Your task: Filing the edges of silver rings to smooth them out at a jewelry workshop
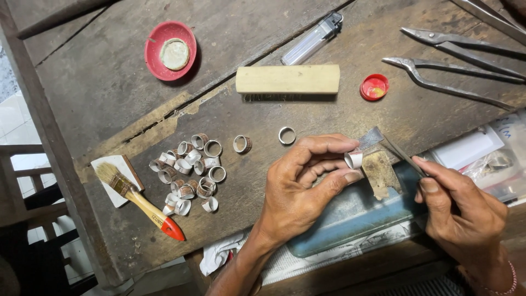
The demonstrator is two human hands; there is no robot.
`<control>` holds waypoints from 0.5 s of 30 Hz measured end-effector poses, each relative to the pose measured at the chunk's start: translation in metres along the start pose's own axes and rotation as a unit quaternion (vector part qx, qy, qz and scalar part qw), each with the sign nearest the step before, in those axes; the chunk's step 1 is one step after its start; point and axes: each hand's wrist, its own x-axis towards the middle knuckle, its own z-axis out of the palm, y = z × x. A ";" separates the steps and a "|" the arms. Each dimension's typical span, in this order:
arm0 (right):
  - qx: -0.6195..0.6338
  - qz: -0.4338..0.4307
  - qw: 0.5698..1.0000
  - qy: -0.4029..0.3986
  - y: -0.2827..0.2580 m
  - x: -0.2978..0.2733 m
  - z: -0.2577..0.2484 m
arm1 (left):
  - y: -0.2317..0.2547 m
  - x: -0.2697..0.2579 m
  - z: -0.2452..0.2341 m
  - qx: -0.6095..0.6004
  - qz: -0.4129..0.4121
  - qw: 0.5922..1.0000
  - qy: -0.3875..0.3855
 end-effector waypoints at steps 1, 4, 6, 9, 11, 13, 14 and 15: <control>0.000 0.000 1.000 0.000 0.000 0.000 0.000 | -0.001 0.000 0.000 0.000 0.000 1.000 0.000; 0.004 0.010 1.000 0.000 0.000 -0.001 0.000 | -0.003 0.001 0.000 0.019 0.013 1.000 -0.005; 0.005 0.017 1.000 -0.002 0.001 -0.001 0.000 | -0.004 0.002 0.001 0.040 0.036 0.999 0.001; 0.005 0.019 1.000 -0.003 0.000 -0.002 0.000 | 0.005 0.007 0.003 0.155 0.094 0.983 0.002; 0.003 0.016 1.000 -0.006 -0.001 -0.001 -0.001 | 0.008 0.008 0.005 0.180 0.117 0.977 -0.006; -0.001 0.014 1.000 -0.010 -0.002 0.000 -0.002 | 0.010 0.009 0.006 0.204 0.139 0.969 -0.014; 0.018 -0.005 1.000 -0.009 -0.001 0.001 -0.002 | 0.010 0.010 0.007 0.232 0.148 0.961 -0.021; 0.037 -0.024 0.999 -0.008 0.000 0.002 -0.002 | 0.009 0.010 0.008 0.259 0.157 0.953 -0.028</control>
